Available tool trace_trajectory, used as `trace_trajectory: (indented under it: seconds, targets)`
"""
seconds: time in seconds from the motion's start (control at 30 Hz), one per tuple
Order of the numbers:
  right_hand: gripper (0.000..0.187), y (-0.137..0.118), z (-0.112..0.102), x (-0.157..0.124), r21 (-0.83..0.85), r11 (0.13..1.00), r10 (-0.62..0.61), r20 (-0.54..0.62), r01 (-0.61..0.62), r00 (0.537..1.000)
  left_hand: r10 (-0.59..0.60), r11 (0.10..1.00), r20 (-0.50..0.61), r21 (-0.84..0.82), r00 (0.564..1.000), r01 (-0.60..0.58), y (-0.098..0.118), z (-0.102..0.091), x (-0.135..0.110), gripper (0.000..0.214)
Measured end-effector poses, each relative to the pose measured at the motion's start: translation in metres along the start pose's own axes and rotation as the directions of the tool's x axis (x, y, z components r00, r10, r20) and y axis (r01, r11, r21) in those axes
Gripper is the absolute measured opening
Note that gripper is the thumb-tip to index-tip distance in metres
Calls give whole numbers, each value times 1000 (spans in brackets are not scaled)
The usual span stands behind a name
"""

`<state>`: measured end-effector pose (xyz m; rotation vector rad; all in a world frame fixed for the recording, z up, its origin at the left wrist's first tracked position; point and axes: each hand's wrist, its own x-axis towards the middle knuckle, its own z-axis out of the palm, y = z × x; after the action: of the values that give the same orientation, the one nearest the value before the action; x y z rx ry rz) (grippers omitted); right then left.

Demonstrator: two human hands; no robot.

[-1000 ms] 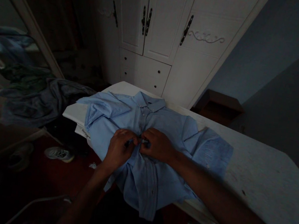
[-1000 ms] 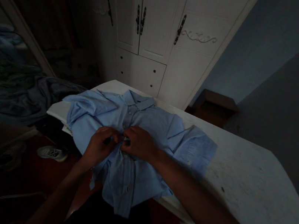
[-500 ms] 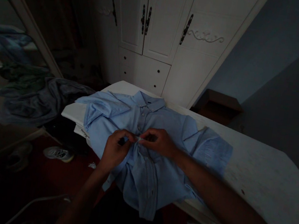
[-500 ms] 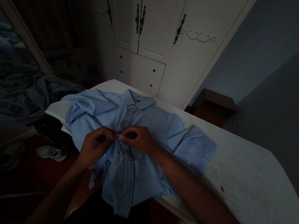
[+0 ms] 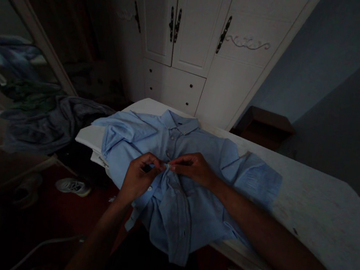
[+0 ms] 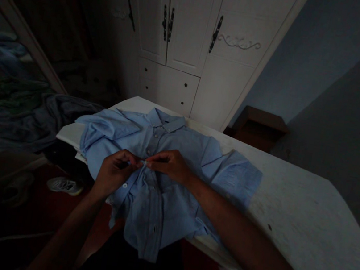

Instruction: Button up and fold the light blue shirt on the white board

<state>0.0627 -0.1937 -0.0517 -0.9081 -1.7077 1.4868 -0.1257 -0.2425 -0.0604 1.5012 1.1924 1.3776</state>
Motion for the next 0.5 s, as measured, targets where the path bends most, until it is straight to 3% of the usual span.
trace_trajectory:
  seconds: [0.5]
  targets:
    - [37, -2, 1, 3, -42, 999, 11, -46, -12, 999, 38, 994, 15, 105, 999, -39, -2, 2, 0, 12]
